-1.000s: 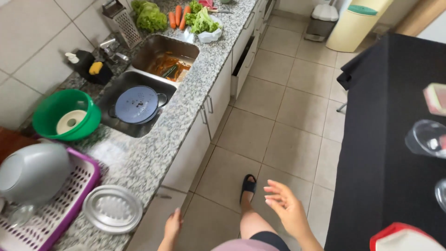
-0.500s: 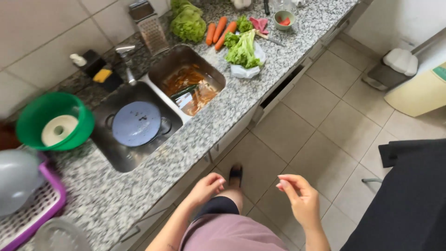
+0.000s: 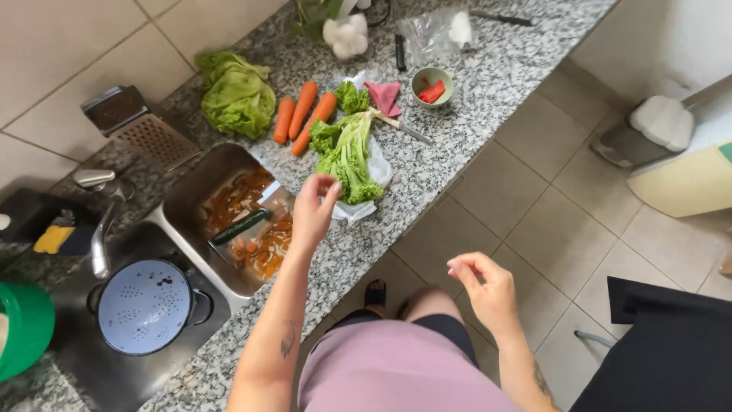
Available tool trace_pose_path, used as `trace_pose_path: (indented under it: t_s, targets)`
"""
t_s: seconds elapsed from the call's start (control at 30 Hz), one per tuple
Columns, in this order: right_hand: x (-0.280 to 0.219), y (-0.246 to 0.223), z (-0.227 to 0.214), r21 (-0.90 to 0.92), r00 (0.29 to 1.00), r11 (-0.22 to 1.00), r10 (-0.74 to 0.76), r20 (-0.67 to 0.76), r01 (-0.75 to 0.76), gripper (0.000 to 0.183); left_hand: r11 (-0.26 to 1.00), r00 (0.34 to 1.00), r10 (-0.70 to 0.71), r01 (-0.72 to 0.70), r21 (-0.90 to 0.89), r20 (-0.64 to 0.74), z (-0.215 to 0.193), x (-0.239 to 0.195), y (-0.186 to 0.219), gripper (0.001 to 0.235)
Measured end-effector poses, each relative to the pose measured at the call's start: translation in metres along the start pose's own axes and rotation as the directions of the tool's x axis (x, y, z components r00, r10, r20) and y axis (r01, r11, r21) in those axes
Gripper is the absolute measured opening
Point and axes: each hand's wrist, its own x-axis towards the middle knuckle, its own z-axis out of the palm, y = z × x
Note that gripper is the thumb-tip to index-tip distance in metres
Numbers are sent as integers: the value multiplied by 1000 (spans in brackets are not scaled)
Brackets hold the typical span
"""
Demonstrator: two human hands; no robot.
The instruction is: The person attempts to light a gas stove burner using a lighter, then retrieves a red bell pepper from a plastic bag, cuts a piece off with a knife, and places the remainder back in the bag inside the refrigerator. Finally, the person washes a blue colander in the sink.
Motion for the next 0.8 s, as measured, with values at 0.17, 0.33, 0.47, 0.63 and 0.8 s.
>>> trace_pose_path:
  t_s: [0.17, 0.33, 0.47, 0.63, 0.8]
  targets:
    - [111, 19, 2, -65, 969, 997, -24, 247, 41, 8, 909, 984, -7, 80, 409, -178, 40, 82, -21, 21]
    - [220, 24, 14, -108, 769, 960, -136, 625, 259, 13, 748, 938, -103, 293, 596, -332, 82, 101, -43, 16]
    - [297, 24, 45, -47, 525, 891, -224, 821, 452, 15, 588, 908, -166, 404, 701, -384, 103, 119, -38, 32]
    - [349, 24, 96, 42, 406, 813, -334, 851, 580, 14, 563, 871, -305, 491, 665, -385, 112, 117, -25, 23]
    - [372, 41, 144, 92, 472, 786, -456, 755, 612, 14, 664, 803, -512, 595, 453, -305, 106, 113, -19, 18]
